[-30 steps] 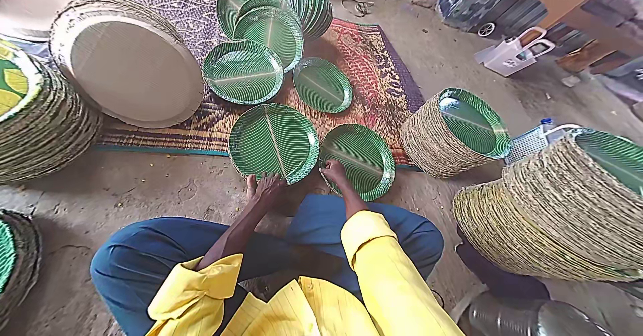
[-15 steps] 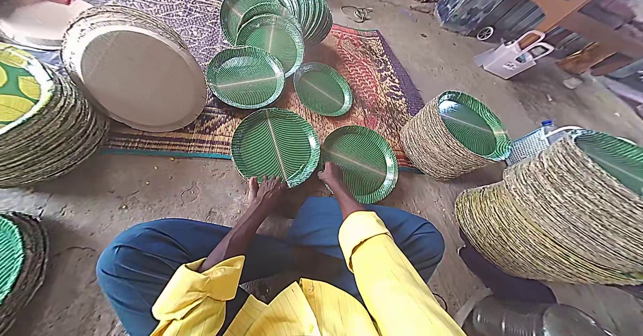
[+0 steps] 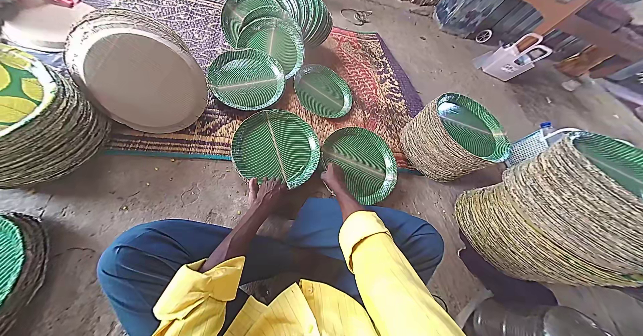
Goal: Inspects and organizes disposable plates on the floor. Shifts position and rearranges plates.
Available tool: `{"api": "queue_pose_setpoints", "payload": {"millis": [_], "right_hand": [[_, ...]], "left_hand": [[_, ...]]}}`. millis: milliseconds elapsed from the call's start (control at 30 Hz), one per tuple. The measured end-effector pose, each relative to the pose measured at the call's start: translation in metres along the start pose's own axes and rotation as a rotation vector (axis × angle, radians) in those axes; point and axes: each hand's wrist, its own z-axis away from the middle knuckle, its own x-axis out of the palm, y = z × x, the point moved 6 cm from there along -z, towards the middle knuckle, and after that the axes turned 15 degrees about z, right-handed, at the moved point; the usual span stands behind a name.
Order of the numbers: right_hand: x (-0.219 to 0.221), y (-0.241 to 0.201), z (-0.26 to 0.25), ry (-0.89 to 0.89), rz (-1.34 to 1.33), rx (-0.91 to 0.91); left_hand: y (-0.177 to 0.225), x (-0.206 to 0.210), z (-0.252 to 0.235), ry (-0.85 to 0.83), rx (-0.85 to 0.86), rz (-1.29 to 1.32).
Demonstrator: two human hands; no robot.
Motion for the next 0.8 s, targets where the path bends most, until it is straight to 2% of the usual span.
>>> {"api": "queue_pose_setpoints", "payload": {"millis": [200, 300, 367, 433, 467, 500, 533, 567, 600, 633, 667, 733, 800], "right_hand": [[-0.009, 0.030, -0.011, 0.079, -0.227, 0.136], [-0.050, 0.025, 0.000, 0.272, -0.304, 0.109], [-0.076, 0.005, 0.017, 0.455, -0.302, -0.026], [-0.075, -0.028, 0.030, 0.633, -0.298, -0.310], [-0.067, -0.049, 0.037, 0.666, -0.260, -0.470], [-0.056, -0.072, 0.046, 0.613, -0.192, -0.609], [-0.044, -0.095, 0.056, 0.482, -0.102, -0.721], [-0.031, -0.114, 0.066, 0.291, -0.010, -0.788], [-0.019, -0.127, 0.075, 0.130, 0.066, -0.820], [-0.006, -0.132, 0.076, 0.022, 0.109, -0.820], [0.004, -0.134, 0.069, -0.014, 0.128, -0.824], [0.005, -0.119, 0.049, 0.047, 0.089, -0.819], [-0.013, -0.082, 0.024, 0.170, -0.057, -0.657]], "left_hand": [[-0.002, 0.004, -0.003, 0.015, 0.002, -0.018], [-0.001, 0.000, -0.004, 0.058, 0.079, 0.009], [0.004, -0.012, 0.000, 0.229, 0.240, 0.084], [0.014, -0.031, 0.015, 0.545, 0.467, 0.174], [0.018, -0.041, 0.023, 0.734, 0.578, 0.203], [0.020, -0.048, 0.029, 0.873, 0.643, 0.213], [0.020, -0.054, 0.033, 0.953, 0.658, 0.201], [0.017, -0.056, 0.033, 0.957, 0.618, 0.175], [0.013, -0.054, 0.031, 0.879, 0.534, 0.154], [0.007, -0.050, 0.026, 0.721, 0.393, 0.138], [-0.003, -0.042, 0.018, 0.502, 0.204, 0.120], [-0.019, -0.023, 0.004, 0.136, -0.080, 0.064], [-0.012, -0.015, 0.001, 0.024, -0.081, 0.070]]}}
